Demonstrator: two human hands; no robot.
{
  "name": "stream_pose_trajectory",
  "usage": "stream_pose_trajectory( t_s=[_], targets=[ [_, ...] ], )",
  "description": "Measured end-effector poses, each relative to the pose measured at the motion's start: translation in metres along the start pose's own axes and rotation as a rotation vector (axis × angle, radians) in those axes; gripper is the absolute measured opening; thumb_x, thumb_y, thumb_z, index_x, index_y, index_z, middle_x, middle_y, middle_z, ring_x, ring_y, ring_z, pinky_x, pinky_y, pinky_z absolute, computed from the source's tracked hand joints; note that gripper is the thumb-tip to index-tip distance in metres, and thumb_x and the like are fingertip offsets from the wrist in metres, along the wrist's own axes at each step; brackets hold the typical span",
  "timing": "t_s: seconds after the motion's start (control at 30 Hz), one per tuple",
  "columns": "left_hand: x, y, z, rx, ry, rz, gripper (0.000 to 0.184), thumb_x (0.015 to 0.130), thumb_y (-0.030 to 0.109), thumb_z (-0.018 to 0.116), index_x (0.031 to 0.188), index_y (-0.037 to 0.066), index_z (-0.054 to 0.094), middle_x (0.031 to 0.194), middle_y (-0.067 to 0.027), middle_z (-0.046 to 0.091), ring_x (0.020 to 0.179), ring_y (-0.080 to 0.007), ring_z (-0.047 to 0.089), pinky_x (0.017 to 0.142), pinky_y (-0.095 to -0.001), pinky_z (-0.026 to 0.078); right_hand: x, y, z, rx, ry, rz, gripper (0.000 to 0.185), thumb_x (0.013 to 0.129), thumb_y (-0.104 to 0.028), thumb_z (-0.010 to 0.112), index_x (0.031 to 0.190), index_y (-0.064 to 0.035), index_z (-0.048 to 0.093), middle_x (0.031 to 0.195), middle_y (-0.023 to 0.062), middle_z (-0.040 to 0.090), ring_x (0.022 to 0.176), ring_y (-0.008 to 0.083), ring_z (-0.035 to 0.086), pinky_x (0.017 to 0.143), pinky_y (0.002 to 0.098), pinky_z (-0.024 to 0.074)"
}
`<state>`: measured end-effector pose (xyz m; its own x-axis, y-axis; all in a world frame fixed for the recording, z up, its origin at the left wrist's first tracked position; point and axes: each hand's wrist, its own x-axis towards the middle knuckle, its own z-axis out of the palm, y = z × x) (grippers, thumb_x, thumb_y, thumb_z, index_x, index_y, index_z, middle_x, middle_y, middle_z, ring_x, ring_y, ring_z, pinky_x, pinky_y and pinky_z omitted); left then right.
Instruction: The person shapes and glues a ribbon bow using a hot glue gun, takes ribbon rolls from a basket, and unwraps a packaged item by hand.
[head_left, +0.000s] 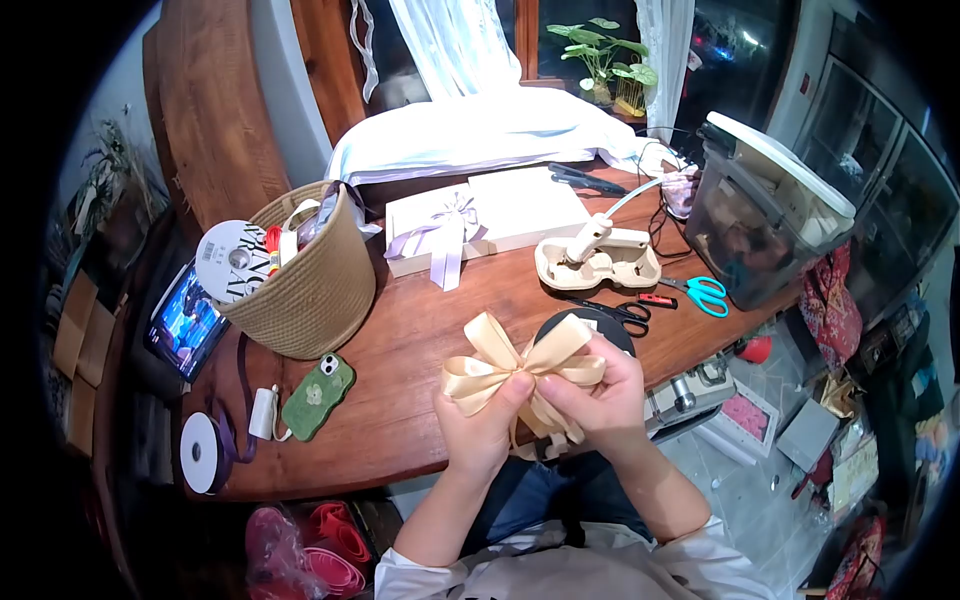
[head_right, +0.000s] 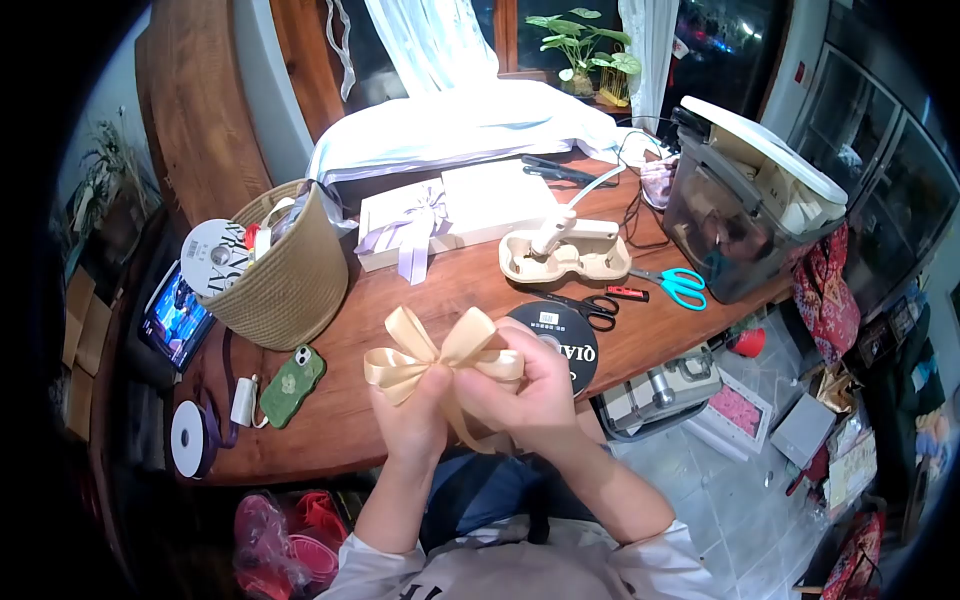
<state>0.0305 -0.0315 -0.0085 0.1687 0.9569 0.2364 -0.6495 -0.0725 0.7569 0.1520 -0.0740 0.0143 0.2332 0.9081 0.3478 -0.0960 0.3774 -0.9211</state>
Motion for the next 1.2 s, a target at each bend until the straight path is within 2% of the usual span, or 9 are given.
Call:
stream_pose_trajectory(
  t_s=[0.3,0.53,0.63,0.7,0.77,0.9,1.03,1.1,1.2],
  targets=[
    [-0.002,0.003,-0.01,0.203,-0.146,-0.019,0.04,0.074,0.003,0.078,0.11,-0.004,0.059,0.099,-0.0067,0.065,0.086,-0.013,0.063,0.081,-0.0267,0.051,-0.009,0.002,0.003,0.07,0.079,0.014,0.016,0.078,0.002,0.064,0.094,0.004,0.062,0.09,0.0066,0.062,0.082,0.0112,0.058,0.073,0.0241,0.0471],
    [0.012,-0.004,-0.023,0.244,-0.219,0.159,0.069,0.075,0.039,0.078,0.12,-0.007,0.054,0.106,-0.0101,0.059,0.103,-0.0163,0.057,0.089,-0.0295,0.048,-0.011,-0.015,0.006,0.309,0.2,0.03,0.014,0.074,0.001,0.062,0.087,0.0052,0.059,0.086,0.0118,0.057,0.081,0.0178,0.054,0.073,0.0277,0.0436],
    [0.012,0.005,-0.036,0.03,-0.125,0.064,0.059,0.077,0.034,0.077,0.116,-0.005,0.056,0.102,-0.0077,0.059,0.098,-0.0149,0.058,0.084,-0.0279,0.048,-0.009,-0.012,-0.01,0.343,0.116,-0.096,0.019,0.079,0.002,0.064,0.098,0.0035,0.059,0.087,0.005,0.062,0.082,0.0098,0.059,0.073,0.0232,0.0473],
    [0.015,0.004,-0.058,0.124,0.1,0.108,0.034,0.082,0.023,0.074,0.101,-0.001,0.061,0.093,-0.0044,0.059,0.082,-0.0107,0.057,0.072,-0.0232,0.047,-0.009,-0.017,-0.014,0.23,0.134,-0.165,0.014,0.075,0.002,0.065,0.087,0.0025,0.06,0.081,0.0074,0.06,0.078,0.0149,0.056,0.07,0.0266,0.045],
    [0.021,0.005,-0.089,0.221,0.117,0.177,0.014,0.084,0.012,0.07,0.086,0.003,0.059,0.082,-0.0014,0.058,0.068,-0.007,0.052,0.06,-0.0194,0.042,-0.007,-0.021,-0.017,0.073,0.119,-0.277,0.011,0.071,-0.002,0.067,0.077,0.0024,0.06,0.075,0.0108,0.057,0.075,0.0207,0.053,0.069,0.0311,0.0428],
    [0.017,0.018,-0.111,0.41,0.1,0.253,0.012,0.087,0.006,0.065,0.077,0.001,0.059,0.072,-0.0019,0.057,0.061,-0.0065,0.048,0.053,-0.0191,0.036,-0.005,-0.019,-0.022,-0.145,-0.026,-0.591,0.013,0.073,-0.006,0.072,0.071,-0.0002,0.06,0.072,0.0089,0.059,0.069,0.0221,0.055,0.062,0.0324,0.0458],
    [0.005,0.022,-0.107,0.547,-0.082,0.165,0.014,0.088,0.009,0.063,0.08,-0.002,0.067,0.063,-0.0034,0.056,0.056,-0.0084,0.05,0.05,-0.0213,0.036,-0.012,-0.021,-0.016,-0.211,-0.112,-0.633,0.012,0.076,-0.01,0.071,0.074,0.0,0.064,0.075,0.0085,0.062,0.069,0.0225,0.056,0.062,0.0333,0.0478],
    [0.001,0.032,-0.091,0.61,-0.368,0.294,0.023,0.083,0.02,0.071,0.09,-0.002,0.069,0.075,-0.0061,0.059,0.068,-0.0129,0.054,0.059,-0.0236,0.042,-0.015,-0.021,-0.014,-0.196,-0.18,-0.597,0.013,0.075,-0.012,0.071,0.079,-0.0004,0.066,0.08,0.0087,0.062,0.072,0.0228,0.056,0.065,0.0333,0.0466],
    [0.0,0.032,-0.042,0.403,-0.453,0.489,0.063,0.065,0.042,0.083,0.105,0.0,0.062,0.102,-0.0172,0.058,0.088,-0.0221,0.053,0.072,-0.0334,0.042,-0.017,-0.02,-0.014,-0.194,-0.286,-0.555,0.023,0.066,-0.009,0.075,0.086,-0.0014,0.067,0.088,0.008,0.062,0.077,0.0242,0.055,0.07,0.0347,0.0436]
  ],
)
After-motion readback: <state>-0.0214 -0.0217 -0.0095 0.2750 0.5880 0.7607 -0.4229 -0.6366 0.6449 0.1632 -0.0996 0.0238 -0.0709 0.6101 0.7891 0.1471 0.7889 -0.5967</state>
